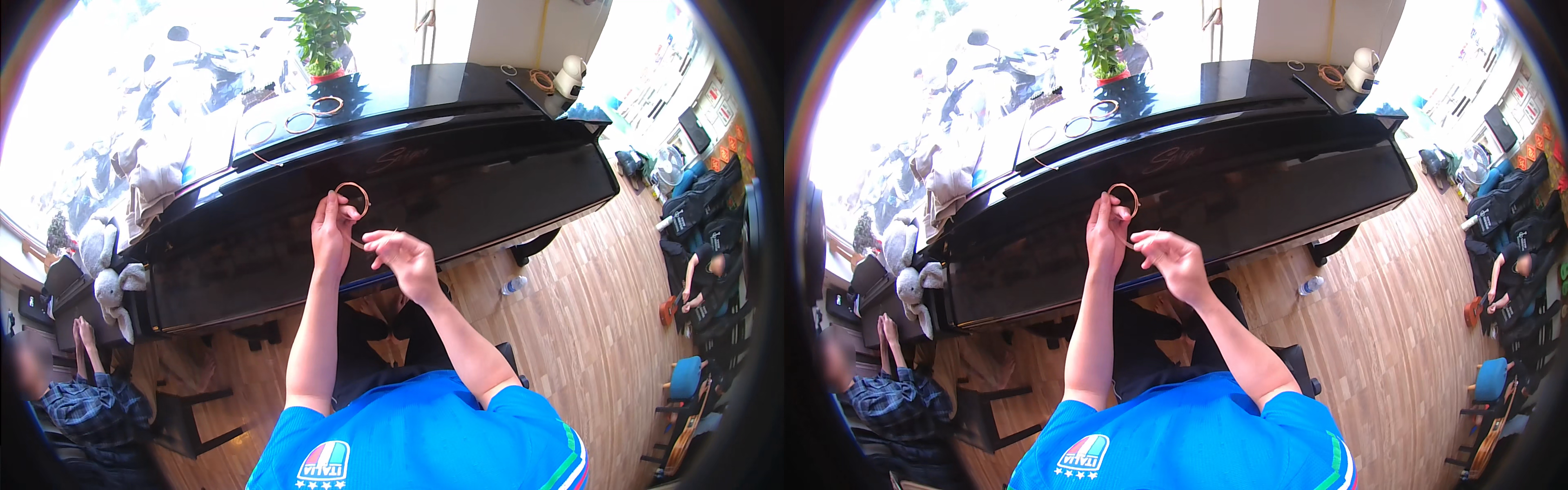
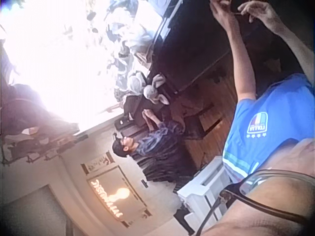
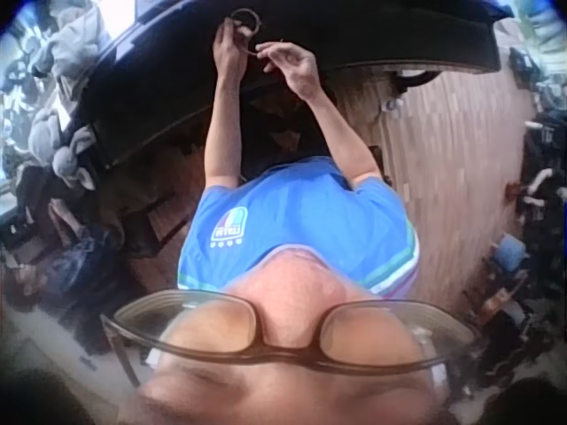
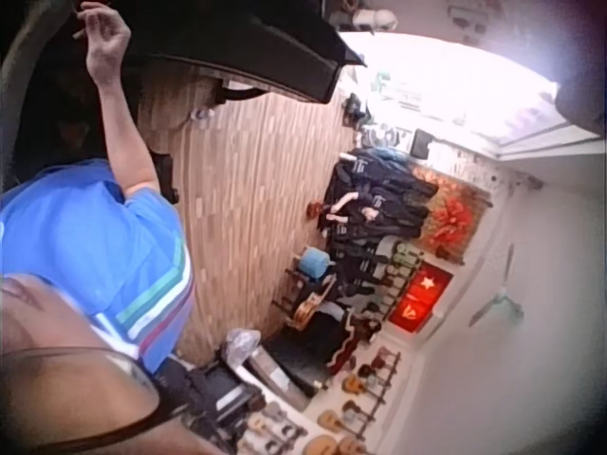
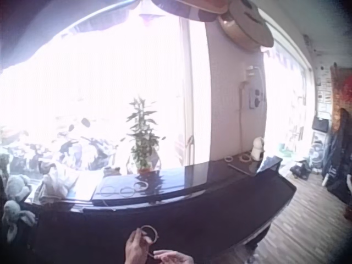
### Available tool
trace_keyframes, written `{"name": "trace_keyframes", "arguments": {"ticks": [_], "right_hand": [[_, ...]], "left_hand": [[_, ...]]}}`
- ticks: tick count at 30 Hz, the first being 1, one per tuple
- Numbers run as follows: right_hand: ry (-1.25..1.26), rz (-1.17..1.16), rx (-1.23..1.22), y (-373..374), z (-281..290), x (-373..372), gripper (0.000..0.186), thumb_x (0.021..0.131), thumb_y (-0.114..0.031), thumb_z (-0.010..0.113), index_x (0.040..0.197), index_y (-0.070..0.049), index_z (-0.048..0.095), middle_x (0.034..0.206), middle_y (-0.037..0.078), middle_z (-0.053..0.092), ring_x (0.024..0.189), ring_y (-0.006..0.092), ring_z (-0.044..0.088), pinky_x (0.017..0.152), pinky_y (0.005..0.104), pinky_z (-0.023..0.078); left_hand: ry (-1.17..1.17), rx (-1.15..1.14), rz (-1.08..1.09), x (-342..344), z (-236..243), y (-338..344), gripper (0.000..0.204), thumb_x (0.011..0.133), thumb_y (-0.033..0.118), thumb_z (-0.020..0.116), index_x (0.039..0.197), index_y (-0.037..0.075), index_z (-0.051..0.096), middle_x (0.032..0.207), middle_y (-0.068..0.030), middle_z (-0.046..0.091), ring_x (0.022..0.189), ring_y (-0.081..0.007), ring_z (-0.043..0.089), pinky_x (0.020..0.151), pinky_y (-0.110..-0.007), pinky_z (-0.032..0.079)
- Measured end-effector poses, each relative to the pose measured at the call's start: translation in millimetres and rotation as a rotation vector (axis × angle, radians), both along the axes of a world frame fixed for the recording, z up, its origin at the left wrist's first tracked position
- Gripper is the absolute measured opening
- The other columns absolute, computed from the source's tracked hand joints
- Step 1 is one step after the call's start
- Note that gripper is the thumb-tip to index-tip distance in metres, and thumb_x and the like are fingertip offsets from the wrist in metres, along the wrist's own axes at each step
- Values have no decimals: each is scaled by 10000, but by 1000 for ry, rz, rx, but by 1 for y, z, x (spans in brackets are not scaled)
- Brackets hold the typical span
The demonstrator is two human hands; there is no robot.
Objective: The person sits at a piano and manipulates a thin copper wire by hand. They repeatedly bend the wire into circular loops, adjust the shape, and place the formed loops on the piano surface.
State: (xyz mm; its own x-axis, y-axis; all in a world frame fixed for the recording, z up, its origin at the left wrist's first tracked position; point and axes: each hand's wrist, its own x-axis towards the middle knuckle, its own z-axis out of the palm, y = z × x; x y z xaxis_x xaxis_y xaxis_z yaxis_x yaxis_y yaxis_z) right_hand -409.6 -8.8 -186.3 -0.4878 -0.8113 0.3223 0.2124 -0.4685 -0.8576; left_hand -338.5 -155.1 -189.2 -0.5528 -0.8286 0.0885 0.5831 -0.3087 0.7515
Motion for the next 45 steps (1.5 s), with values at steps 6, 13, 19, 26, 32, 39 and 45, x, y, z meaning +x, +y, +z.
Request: {"name": "trace_keyframes", "arguments": {"ticks": [6, 13, 19, 26, 32, 39, 45], "right_hand": [[-117, -33, 362, -18, 3, -19, 200, 993, -99, 623, 1138, 12, 705, 923, 103, 703, 797, 133, 691, 675, 274, 616], [-3, -101, 117, -27, 0, -23, 250, 982, 1, 576, 1211, 50, 662, 1070, 112, 654, 890, 153, 679, 818, 296, 603], [84, -322, 196, -29, -7, -27, 262, 986, -151, 652, 1208, -17, 695, 1049, 119, 721, 866, 136, 700, 732, 258, 596], [-206, -372, 142, -20, 5, -55, 279, 976, -194, 669, 1211, -47, 701, 965, 111, 744, 807, 148, 708, 642, 250, 596], [-9, -200, 287, -20, 4, -65, 160, 952, -120, 694, 1058, -5, 727, 771, 55, 701, 530, 72, 594, 501, 190, 477], [73, 46, 318, -17, 5, -69, 193, 968, -82, 655, 1106, 43, 706, 925, 111, 713, 812, 165, 705, 757, 290, 617], [136, -47, 226, -16, 2, -62, 196, 947, -71, 683, 1109, 34, 719, 1042, 114, 723, 875, 151, 706, 789, 291, 607]], "left_hand": [[8, -67, -108, 3, -5, -5, 281, 1083, 279, 477, 983, 43, 592, 674, -6, 563, 656, -80, 525, 681, -232, 410], [-251, -329, -21, 0, -1, 5, 273, 1058, 241, 544, 931, 19, 639, 639, 27, 521, 560, -43, 449, 549, -208, 341], [-382, -408, 9, -2, 5, 14, 286, 1049, 252, 563, 913, 17, 656, 621, 33, 521, 555, -33, 446, 539, -210, 328], [-315, -497, 55, -3, 2, 11, 281, 1065, 254, 529, 964, 24, 653, 683, 21, 540, 638, -41, 460, 610, -216, 343], [-305, -484, -67, 4, -1, 5, 272, 1073, 238, 508, 990, 14, 638, 717, 28, 521, 665, -39, 452, 614, -212, 357], [-374, -504, -50, 1, -1, 9, 266, 1045, 236, 569, 941, 11, 665, 652, 56, 489, 598, -30, 416, 547, -227, 339], [-530, -565, -33, -1, 1, 13, 296, 1012, 268, 624, 888, 9, 698, 620, 47, 533, 567, -24, 447, 514, -221, 341]]}}
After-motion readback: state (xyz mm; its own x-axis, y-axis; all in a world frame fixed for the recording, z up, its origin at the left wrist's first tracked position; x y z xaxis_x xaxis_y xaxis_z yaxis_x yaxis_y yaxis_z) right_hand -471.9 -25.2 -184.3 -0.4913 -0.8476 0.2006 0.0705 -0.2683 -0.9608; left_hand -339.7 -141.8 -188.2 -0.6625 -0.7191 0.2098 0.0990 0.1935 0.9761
